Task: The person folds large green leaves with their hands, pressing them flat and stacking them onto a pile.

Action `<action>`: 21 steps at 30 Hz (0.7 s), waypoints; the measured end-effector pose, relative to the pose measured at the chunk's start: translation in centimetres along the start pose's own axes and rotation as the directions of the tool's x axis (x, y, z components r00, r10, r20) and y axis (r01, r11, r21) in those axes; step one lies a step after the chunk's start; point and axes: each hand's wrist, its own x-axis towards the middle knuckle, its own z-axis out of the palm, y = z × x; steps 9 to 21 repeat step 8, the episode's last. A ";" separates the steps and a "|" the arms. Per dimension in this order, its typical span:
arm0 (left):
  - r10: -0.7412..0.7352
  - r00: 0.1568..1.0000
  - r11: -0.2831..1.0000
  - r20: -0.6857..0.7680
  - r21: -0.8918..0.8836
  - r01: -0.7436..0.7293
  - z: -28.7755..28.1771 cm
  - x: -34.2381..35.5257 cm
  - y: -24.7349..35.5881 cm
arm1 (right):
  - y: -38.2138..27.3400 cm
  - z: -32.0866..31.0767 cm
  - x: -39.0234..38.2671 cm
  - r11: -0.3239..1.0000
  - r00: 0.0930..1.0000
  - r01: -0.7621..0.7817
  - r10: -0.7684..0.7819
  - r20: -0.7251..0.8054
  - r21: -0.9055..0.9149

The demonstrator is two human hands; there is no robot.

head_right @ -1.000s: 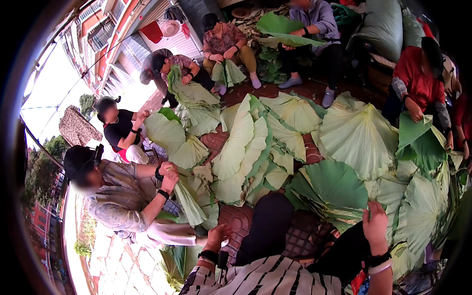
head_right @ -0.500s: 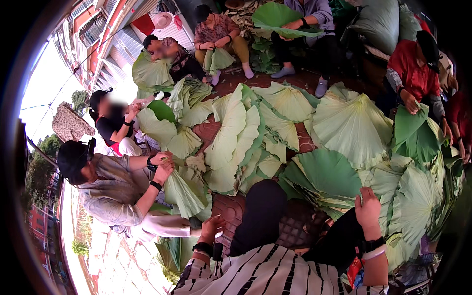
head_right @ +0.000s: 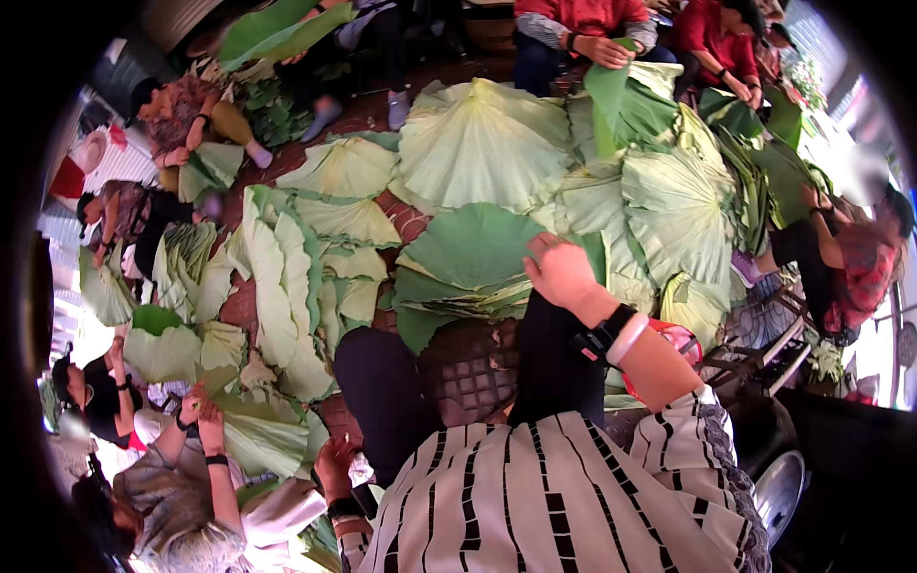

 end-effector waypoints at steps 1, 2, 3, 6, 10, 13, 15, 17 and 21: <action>-0.102 0.995 0.992 -0.002 -0.074 0.102 -1.5 0.6 -0.3 | -1.2 0.2 0.8 1.000 0.999 -0.022 0.022 0.043 0.013; -0.100 0.994 0.994 -0.031 -0.040 0.099 0.7 -0.1 0.7 | -0.5 0.3 0.6 1.000 1.000 0.011 -0.011 0.023 -0.001; -0.084 0.992 0.996 -0.091 -0.005 0.084 0.6 -0.5 1.8 | -1.4 0.3 1.0 1.000 0.995 -0.022 0.022 0.096 -0.001; 0.017 0.989 0.998 -0.146 0.069 -0.007 2.0 0.3 5.3 | -0.9 0.3 0.6 0.998 0.992 -0.067 0.068 0.108 -0.011; 0.133 0.987 0.990 -0.093 0.054 -0.128 1.1 1.8 7.7 | -1.6 0.2 0.5 0.998 0.991 -0.059 0.060 0.120 -0.012; 0.133 0.987 0.990 -0.093 0.054 -0.128 1.1 1.8 7.7 | -1.6 0.2 0.5 0.998 0.991 -0.059 0.060 0.120 -0.012; 0.133 0.987 0.990 -0.093 0.054 -0.128 1.1 1.8 7.7 | -1.6 0.2 0.5 0.998 0.991 -0.059 0.060 0.120 -0.012; 0.133 0.987 0.990 -0.093 0.054 -0.128 1.1 1.8 7.7 | -1.6 0.2 0.5 0.998 0.991 -0.059 0.060 0.120 -0.012; 0.133 0.987 0.990 -0.093 0.054 -0.128 1.1 1.8 7.7 | -1.6 0.2 0.5 0.998 0.991 -0.059 0.060 0.120 -0.012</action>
